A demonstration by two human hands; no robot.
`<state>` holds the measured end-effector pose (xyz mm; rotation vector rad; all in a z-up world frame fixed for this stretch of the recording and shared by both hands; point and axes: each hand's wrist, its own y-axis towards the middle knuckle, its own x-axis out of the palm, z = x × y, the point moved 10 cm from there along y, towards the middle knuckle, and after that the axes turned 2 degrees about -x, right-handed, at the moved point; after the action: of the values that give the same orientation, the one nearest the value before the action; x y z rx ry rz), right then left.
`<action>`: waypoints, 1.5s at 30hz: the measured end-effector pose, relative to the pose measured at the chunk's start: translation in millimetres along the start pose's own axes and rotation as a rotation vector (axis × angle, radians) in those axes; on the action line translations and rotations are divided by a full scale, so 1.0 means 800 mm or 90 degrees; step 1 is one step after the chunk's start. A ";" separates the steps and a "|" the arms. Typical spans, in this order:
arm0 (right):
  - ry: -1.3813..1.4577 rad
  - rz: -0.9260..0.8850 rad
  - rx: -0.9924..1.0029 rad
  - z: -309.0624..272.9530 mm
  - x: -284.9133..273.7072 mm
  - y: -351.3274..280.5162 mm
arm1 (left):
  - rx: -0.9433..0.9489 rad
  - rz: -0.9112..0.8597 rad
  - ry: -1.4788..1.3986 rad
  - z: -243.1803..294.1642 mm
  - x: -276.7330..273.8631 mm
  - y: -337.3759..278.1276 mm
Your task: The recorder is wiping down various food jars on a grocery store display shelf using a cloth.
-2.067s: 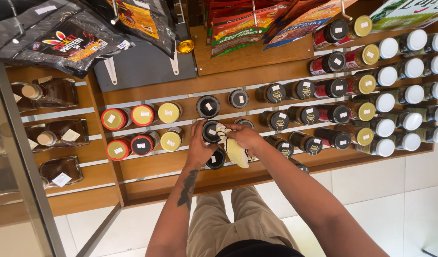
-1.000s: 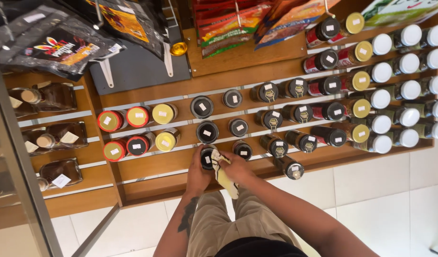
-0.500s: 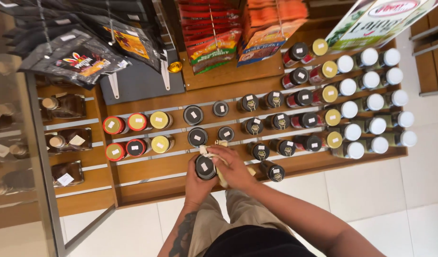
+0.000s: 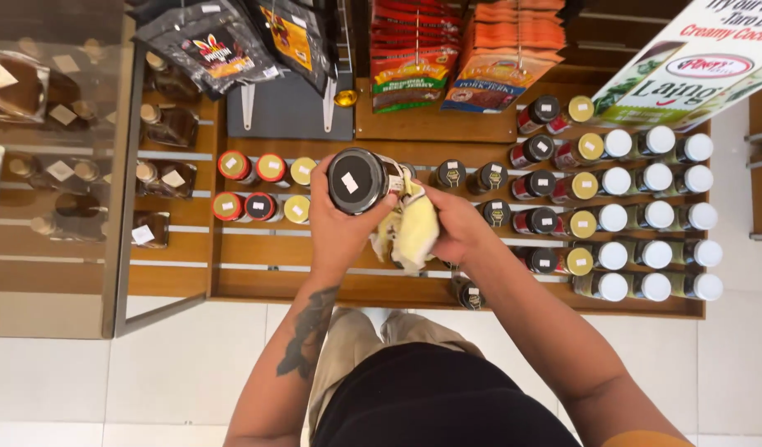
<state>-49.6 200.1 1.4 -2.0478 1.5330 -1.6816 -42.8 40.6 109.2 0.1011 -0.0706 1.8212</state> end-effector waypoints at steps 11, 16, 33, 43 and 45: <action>-0.072 0.025 -0.012 -0.015 0.026 -0.056 | -0.042 -0.018 -0.164 0.010 -0.015 -0.001; -0.321 0.071 -0.321 -0.076 0.095 -0.109 | -0.169 -0.083 -0.265 0.005 -0.026 0.005; -0.001 -0.034 -0.287 0.006 0.169 -0.029 | -0.064 -0.206 -0.282 0.107 -0.079 0.008; -0.106 0.080 -0.223 0.062 0.182 -0.060 | 0.166 -0.102 0.254 0.160 -0.177 0.024; -0.303 0.178 -0.437 0.008 0.231 -0.110 | 0.171 -0.141 0.304 0.158 -0.176 0.022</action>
<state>-8.9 109.1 180.2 -2.1207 2.2438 -0.5351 -20.6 -112.1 220.3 -0.1334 0.5046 1.5816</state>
